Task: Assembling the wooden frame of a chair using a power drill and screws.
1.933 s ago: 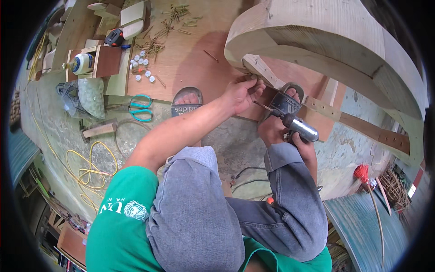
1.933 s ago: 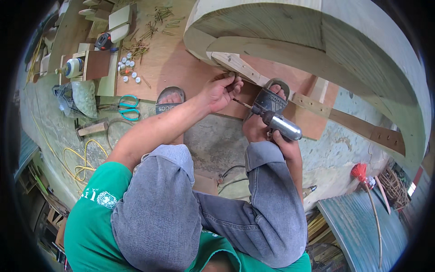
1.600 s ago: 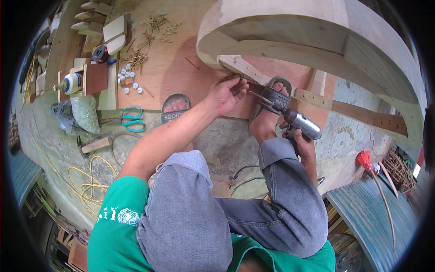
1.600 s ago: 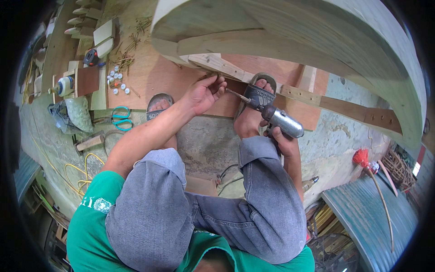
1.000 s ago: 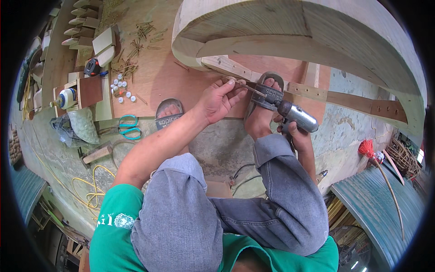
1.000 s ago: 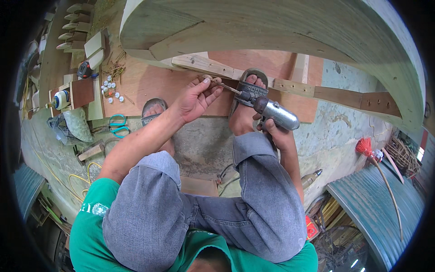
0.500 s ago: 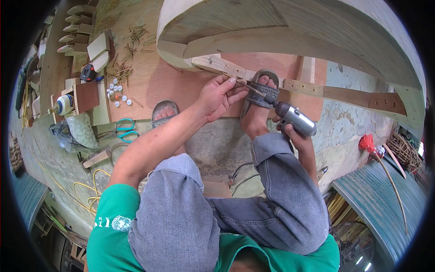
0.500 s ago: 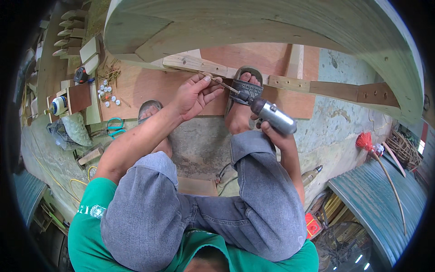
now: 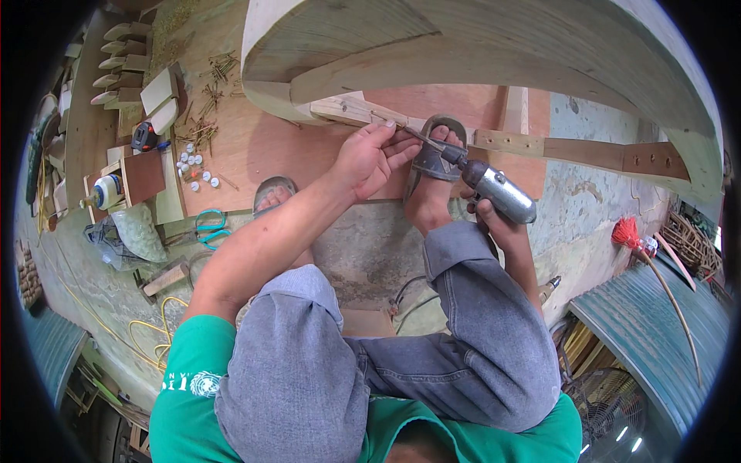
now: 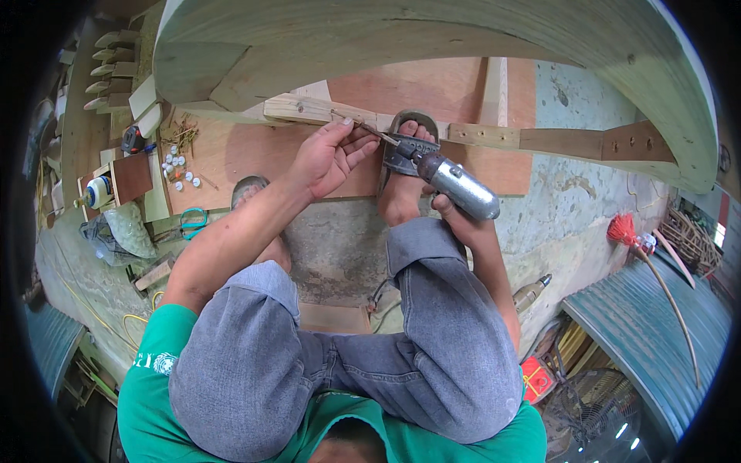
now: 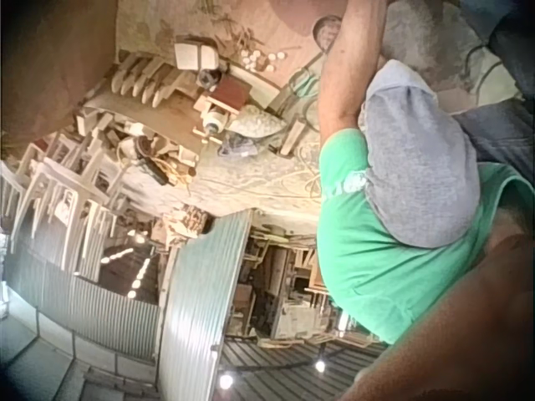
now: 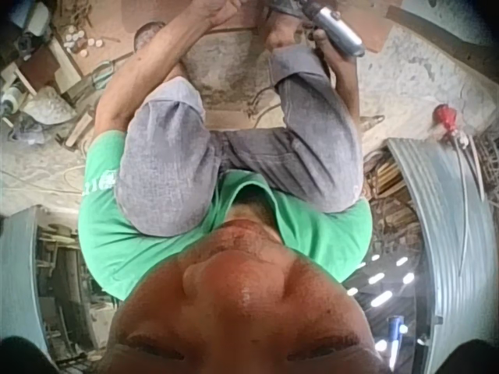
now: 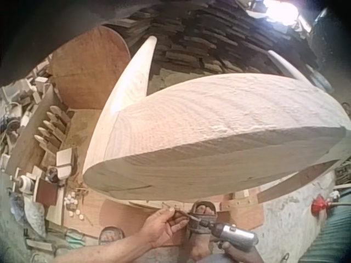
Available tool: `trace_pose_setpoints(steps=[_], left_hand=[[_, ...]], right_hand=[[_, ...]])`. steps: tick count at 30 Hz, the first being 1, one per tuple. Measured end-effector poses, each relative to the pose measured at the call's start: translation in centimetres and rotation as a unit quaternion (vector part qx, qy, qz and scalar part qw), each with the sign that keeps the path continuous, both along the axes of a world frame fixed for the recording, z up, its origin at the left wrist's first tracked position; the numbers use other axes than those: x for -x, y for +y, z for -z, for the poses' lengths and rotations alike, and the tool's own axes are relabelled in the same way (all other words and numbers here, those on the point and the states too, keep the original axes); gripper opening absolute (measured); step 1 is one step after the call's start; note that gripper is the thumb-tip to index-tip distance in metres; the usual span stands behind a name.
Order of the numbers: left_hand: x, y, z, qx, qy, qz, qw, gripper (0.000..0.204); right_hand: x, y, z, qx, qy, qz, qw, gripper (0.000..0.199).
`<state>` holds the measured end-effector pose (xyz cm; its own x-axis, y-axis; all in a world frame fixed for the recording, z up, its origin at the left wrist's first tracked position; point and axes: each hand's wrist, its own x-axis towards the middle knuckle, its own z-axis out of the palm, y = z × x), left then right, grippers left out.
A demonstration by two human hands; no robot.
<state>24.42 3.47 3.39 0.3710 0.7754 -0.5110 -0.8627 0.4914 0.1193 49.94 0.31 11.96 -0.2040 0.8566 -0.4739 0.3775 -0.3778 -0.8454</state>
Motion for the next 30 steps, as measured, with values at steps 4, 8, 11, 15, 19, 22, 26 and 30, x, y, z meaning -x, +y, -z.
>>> trace_pose_setpoints(steps=[4,8,11,15,19,22,26,30], left_hand=[[-0.6,0.3,0.2,0.012,-0.001,0.016,1.000,0.019],[-0.5,-0.2,-0.1,0.011,0.004,-0.002,1.000,0.019],[-0.5,-0.4,0.4,0.002,0.000,-0.022,1.000,0.019],[-0.4,-0.4,0.4,-0.009,-0.031,-0.034,0.999,0.019],[0.1,-0.5,0.5,0.001,-0.016,-0.024,1.000,0.019],[0.5,-0.4,0.7,0.006,-0.004,-0.016,1.000,0.019],[0.9,-0.2,-0.8,0.038,0.034,0.022,0.998,0.019],[6.4,-3.9,1.9,0.086,0.280,0.124,0.948,0.022]], right_hand=[[-0.5,0.1,-0.6,0.024,0.000,0.017,1.000,0.061],[0.1,0.5,-1.6,-0.010,0.011,-0.006,1.000,0.050],[1.1,1.6,-3.7,0.019,0.020,0.011,1.000,0.036],[1.7,2.8,-5.2,-0.095,-0.015,-0.065,0.993,0.033],[1.9,3.6,-6.0,-0.168,-0.084,-0.212,0.959,0.039],[3.0,3.4,-6.8,-0.129,-0.094,-0.212,0.964,0.040],[3.2,4.0,-6.3,-0.106,0.002,-0.084,0.991,0.033],[3.1,8.1,-8.4,0.002,-0.082,-0.142,0.987,0.048]])
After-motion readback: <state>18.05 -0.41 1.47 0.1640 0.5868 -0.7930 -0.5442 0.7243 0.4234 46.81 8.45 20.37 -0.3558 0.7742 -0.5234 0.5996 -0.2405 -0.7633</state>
